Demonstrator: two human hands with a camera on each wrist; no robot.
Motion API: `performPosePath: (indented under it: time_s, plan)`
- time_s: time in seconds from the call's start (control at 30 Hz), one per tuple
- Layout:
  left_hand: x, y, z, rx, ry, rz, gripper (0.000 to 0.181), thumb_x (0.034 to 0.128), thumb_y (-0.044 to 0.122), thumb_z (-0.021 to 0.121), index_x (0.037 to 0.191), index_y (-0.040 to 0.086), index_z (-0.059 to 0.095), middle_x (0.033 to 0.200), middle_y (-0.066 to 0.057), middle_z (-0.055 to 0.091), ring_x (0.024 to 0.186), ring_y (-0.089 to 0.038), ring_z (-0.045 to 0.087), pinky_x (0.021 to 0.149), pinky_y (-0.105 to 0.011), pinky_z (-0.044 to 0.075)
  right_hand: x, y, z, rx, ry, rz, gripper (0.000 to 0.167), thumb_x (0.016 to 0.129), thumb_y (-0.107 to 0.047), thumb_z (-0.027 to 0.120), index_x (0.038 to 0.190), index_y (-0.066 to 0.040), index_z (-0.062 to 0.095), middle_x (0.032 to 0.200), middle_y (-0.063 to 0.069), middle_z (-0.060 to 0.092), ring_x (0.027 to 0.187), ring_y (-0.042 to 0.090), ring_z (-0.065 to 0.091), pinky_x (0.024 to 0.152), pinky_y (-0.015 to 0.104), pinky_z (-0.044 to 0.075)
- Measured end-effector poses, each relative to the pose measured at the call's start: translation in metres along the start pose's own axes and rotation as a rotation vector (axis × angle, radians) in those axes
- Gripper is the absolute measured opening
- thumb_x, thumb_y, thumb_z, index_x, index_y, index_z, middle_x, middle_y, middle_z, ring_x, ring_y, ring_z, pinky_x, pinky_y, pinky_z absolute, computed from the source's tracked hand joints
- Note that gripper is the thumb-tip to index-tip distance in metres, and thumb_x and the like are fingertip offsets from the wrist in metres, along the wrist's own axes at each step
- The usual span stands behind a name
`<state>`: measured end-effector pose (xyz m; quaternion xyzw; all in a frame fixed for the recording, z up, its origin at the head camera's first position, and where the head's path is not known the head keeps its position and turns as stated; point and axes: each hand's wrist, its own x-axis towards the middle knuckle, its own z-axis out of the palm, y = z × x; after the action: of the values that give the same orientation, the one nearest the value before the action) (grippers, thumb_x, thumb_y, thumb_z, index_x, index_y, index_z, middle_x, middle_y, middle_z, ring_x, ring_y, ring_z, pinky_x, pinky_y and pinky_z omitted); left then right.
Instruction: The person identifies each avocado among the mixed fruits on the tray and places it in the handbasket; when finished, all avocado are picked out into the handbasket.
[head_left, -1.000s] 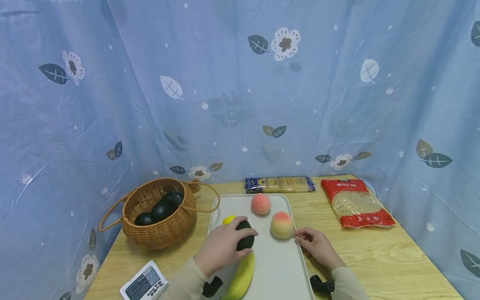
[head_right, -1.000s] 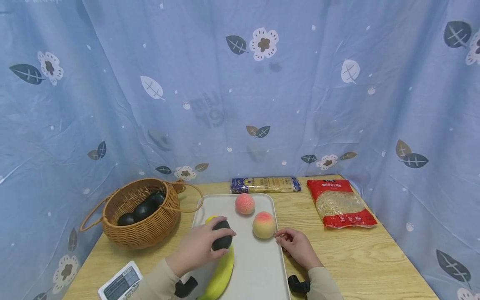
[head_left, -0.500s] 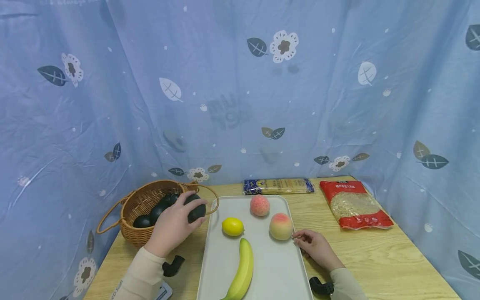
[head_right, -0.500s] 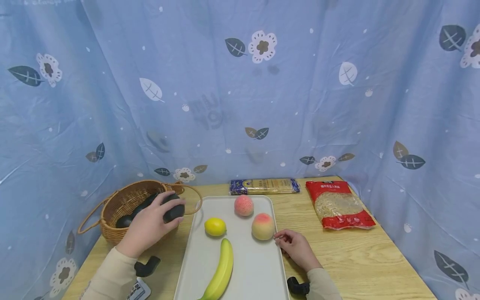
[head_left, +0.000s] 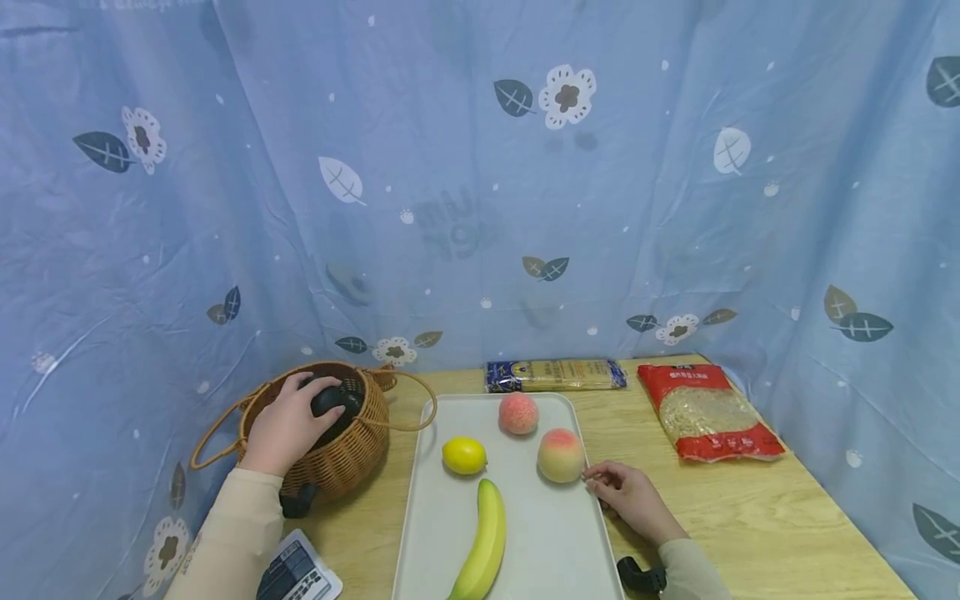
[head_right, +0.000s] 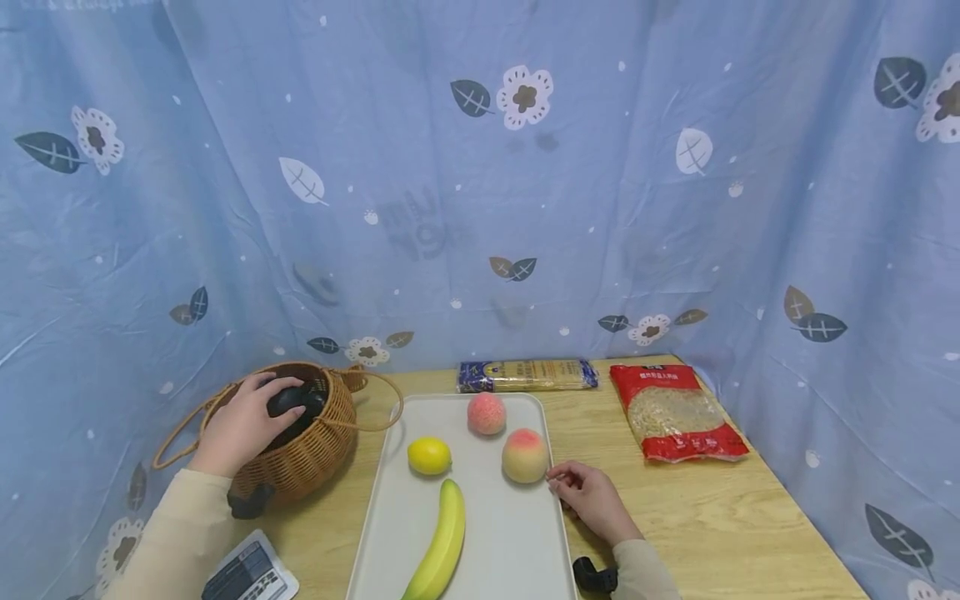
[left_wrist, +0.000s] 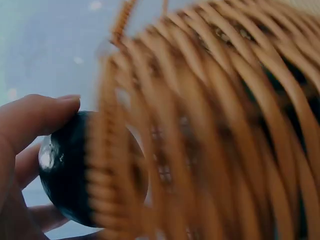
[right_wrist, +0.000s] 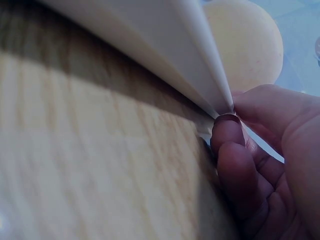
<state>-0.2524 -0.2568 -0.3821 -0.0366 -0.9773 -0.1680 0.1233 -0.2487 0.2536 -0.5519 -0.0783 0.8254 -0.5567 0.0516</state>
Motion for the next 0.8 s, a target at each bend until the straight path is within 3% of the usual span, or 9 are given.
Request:
performPosePath:
  time_s: [0.2, 0.43, 0.7, 0.8]
  plan:
    - [0.009, -0.019, 0.01, 0.042, -0.085, -0.025, 0.05, 0.0979, 0.028, 0.076, 0.142, 0.007, 0.063, 0.151, -0.039, 0.036, 0.049, -0.02, 0.053, 0.054, -0.047, 0.049, 0.0, 0.002, 0.0, -0.004, -0.003, 0.019, 0.014, 0.102, -0.008, 0.069, 0.113, -0.001, 0.072, 0.082, 0.004, 0.061, 0.063, 0.013, 0.055, 0.054, 0.027, 0.05]
    - [0.017, -0.023, 0.014, 0.098, -0.1, -0.012, 0.056, 0.0972, 0.028, 0.077, 0.146, 0.007, 0.059, 0.152, -0.04, 0.036, 0.05, -0.02, 0.055, 0.063, -0.055, 0.051, 0.002, 0.004, -0.001, -0.024, 0.005, 0.002, 0.013, 0.101, -0.008, 0.07, 0.112, -0.001, 0.073, 0.081, 0.004, 0.061, 0.062, 0.013, 0.055, 0.053, 0.027, 0.05]
    - [0.016, -0.027, 0.019, -0.018, -0.15, -0.073, 0.082, 0.1008, 0.036, 0.072, 0.164, 0.008, 0.029, 0.159, -0.043, 0.016, 0.047, -0.025, 0.053, 0.046, -0.041, 0.042, 0.003, 0.002, -0.002, -0.039, 0.006, 0.017, 0.013, 0.101, -0.008, 0.069, 0.113, -0.002, 0.073, 0.082, 0.004, 0.061, 0.062, 0.014, 0.056, 0.053, 0.028, 0.051]
    - [0.013, -0.028, 0.023, -0.022, -0.143, -0.08, 0.084, 0.1021, 0.041, 0.069, 0.165, 0.007, 0.026, 0.158, -0.043, 0.017, 0.062, -0.037, 0.063, 0.046, -0.042, 0.044, 0.003, 0.0, -0.002, -0.049, 0.017, 0.013, 0.013, 0.101, -0.008, 0.07, 0.112, -0.003, 0.073, 0.081, 0.004, 0.061, 0.062, 0.014, 0.056, 0.053, 0.028, 0.051]
